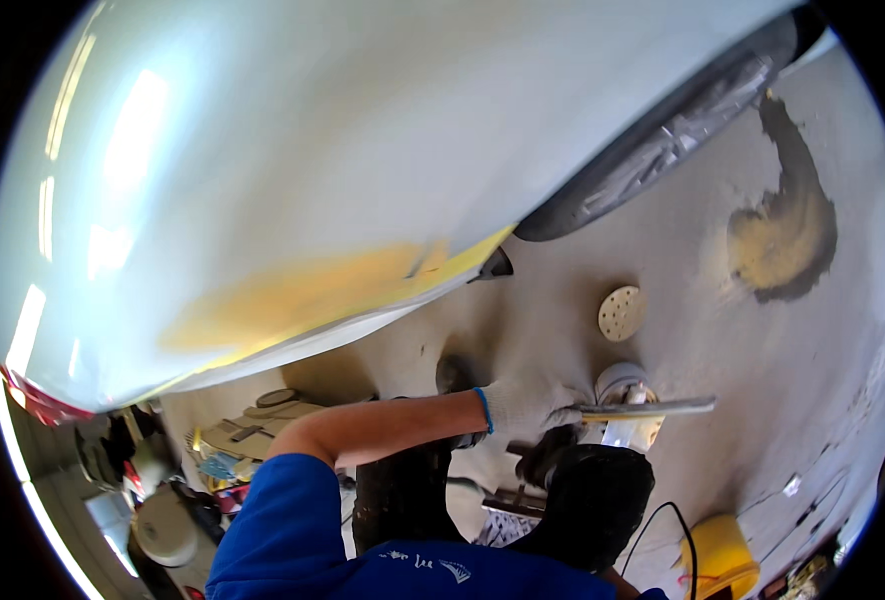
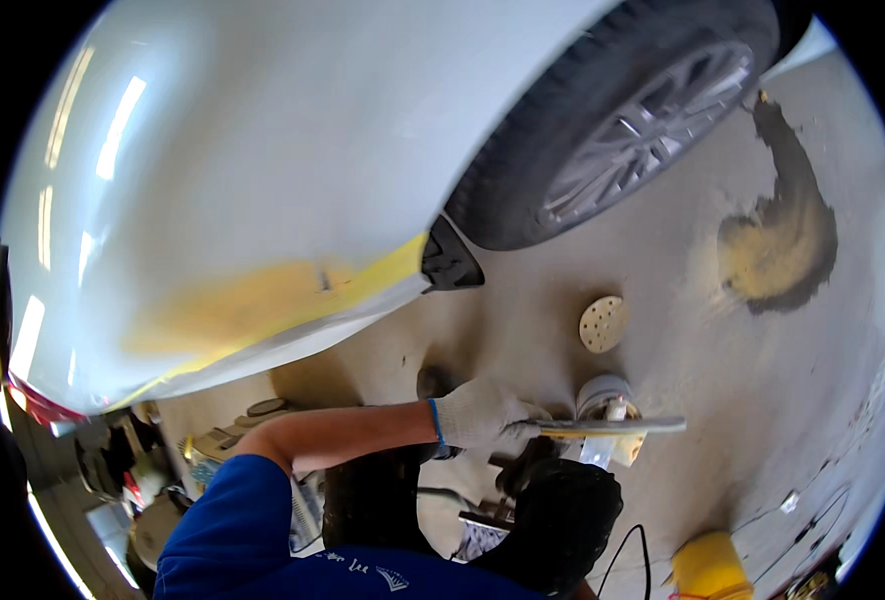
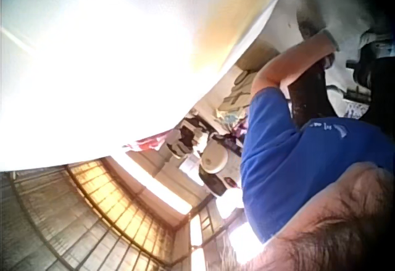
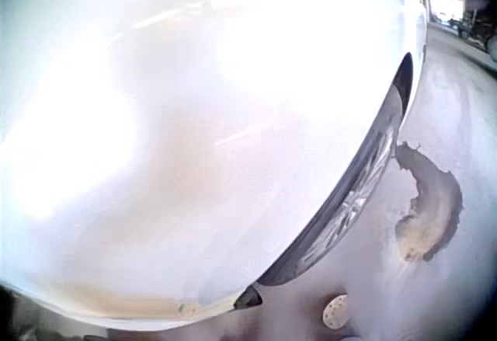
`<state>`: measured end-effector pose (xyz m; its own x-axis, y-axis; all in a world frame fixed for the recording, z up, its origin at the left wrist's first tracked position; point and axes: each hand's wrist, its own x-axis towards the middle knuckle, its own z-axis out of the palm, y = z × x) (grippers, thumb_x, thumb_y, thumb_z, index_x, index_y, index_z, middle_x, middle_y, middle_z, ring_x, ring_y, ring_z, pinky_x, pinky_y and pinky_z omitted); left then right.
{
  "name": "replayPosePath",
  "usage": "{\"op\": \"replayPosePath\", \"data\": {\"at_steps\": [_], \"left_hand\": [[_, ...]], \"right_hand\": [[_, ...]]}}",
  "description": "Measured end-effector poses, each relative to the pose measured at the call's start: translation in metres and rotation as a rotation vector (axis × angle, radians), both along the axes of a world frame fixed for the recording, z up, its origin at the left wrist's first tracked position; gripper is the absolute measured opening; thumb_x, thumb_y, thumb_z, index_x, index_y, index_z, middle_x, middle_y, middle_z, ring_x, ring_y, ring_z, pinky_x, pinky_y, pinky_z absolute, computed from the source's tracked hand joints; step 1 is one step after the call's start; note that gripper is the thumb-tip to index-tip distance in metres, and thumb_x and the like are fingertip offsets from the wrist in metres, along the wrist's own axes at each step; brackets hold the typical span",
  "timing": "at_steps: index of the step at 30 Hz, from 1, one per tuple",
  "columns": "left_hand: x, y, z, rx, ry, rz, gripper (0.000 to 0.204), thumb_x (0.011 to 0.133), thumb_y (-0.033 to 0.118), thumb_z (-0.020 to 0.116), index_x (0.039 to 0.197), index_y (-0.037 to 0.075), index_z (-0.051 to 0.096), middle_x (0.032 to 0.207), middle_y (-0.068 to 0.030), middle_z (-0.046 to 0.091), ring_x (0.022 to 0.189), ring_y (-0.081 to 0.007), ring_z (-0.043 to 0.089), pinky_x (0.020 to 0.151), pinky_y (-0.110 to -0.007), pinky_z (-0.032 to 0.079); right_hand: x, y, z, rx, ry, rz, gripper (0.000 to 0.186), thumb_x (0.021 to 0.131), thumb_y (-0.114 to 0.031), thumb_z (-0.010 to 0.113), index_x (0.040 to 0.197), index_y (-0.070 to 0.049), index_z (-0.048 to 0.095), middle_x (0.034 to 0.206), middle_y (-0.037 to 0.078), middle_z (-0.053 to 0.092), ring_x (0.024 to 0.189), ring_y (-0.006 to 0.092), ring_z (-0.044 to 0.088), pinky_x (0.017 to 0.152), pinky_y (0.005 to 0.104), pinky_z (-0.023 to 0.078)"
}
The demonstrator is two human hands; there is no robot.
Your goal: The person applies body filler to a white car's rear bumper using a spreader and a putty knife. They smooth the filler over a taped-off area, scrape excess material, and continue spreading it evenly along the bumper surface.
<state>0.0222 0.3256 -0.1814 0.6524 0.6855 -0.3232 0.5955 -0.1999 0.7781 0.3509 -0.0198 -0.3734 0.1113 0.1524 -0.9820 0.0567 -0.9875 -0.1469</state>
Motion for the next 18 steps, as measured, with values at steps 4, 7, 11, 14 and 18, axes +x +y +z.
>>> {"op": "replayPosePath", "data": {"at_steps": [4, 7, 11, 14, 18], "left_hand": [[-0.021, -0.005, 0.003, 0.218, -0.074, -0.048, 0.028, 0.095, 0.034, 0.06, 0.113, 0.015, 0.071, 0.095, -0.009, 0.07, 0.086, -0.0311, 0.068, 0.071, -0.044, 0.056], [-0.041, -0.018, 0.014, 0.291, 0.015, 0.009, 0.027, 0.095, 0.032, 0.06, 0.112, 0.014, 0.071, 0.096, -0.0077, 0.069, 0.088, -0.0305, 0.067, 0.073, -0.044, 0.055], [-0.066, -0.062, 0.039, 0.306, 0.096, 0.186, 0.023, 0.09, 0.025, 0.063, 0.105, 0.009, 0.07, 0.093, -0.0096, 0.068, 0.087, -0.0344, 0.065, 0.075, -0.047, 0.054], [-0.079, -0.083, 0.056, 0.342, 0.135, 0.237, 0.022, 0.089, 0.021, 0.064, 0.104, 0.007, 0.069, 0.093, -0.0124, 0.066, 0.088, -0.0362, 0.064, 0.075, -0.047, 0.053], [-0.069, -0.124, 0.091, 0.394, 0.065, 0.538, 0.022, 0.088, 0.022, 0.068, 0.097, 0.002, 0.069, 0.086, -0.0156, 0.065, 0.081, -0.0389, 0.062, 0.07, -0.045, 0.052]], "right_hand": [[0.011, 0.049, -0.019, 0.169, -0.021, 0.325, 0.032, 0.091, -0.032, 0.063, 0.096, -0.001, 0.066, 0.077, 0.013, 0.064, 0.072, 0.0296, 0.061, 0.062, 0.0409, 0.049], [0.012, 0.079, -0.025, 0.282, -0.028, 0.483, 0.032, 0.091, -0.031, 0.063, 0.097, -0.001, 0.066, 0.078, 0.015, 0.065, 0.074, 0.0314, 0.062, 0.064, 0.0416, 0.049], [0.031, 0.103, -0.022, 0.403, -0.057, 0.687, 0.031, 0.091, -0.03, 0.062, 0.099, 0.0, 0.066, 0.081, 0.017, 0.065, 0.078, 0.0338, 0.062, 0.067, 0.0426, 0.049], [0.046, 0.115, -0.031, 0.494, -0.093, 0.791, 0.031, 0.091, -0.029, 0.062, 0.1, 0.0, 0.066, 0.082, 0.018, 0.066, 0.081, 0.0356, 0.063, 0.069, 0.0433, 0.05], [0.057, 0.119, -0.032, 0.539, -0.076, 0.938, 0.031, 0.091, -0.028, 0.062, 0.101, 0.001, 0.067, 0.085, 0.02, 0.067, 0.085, 0.0379, 0.064, 0.071, 0.0442, 0.05]]}}
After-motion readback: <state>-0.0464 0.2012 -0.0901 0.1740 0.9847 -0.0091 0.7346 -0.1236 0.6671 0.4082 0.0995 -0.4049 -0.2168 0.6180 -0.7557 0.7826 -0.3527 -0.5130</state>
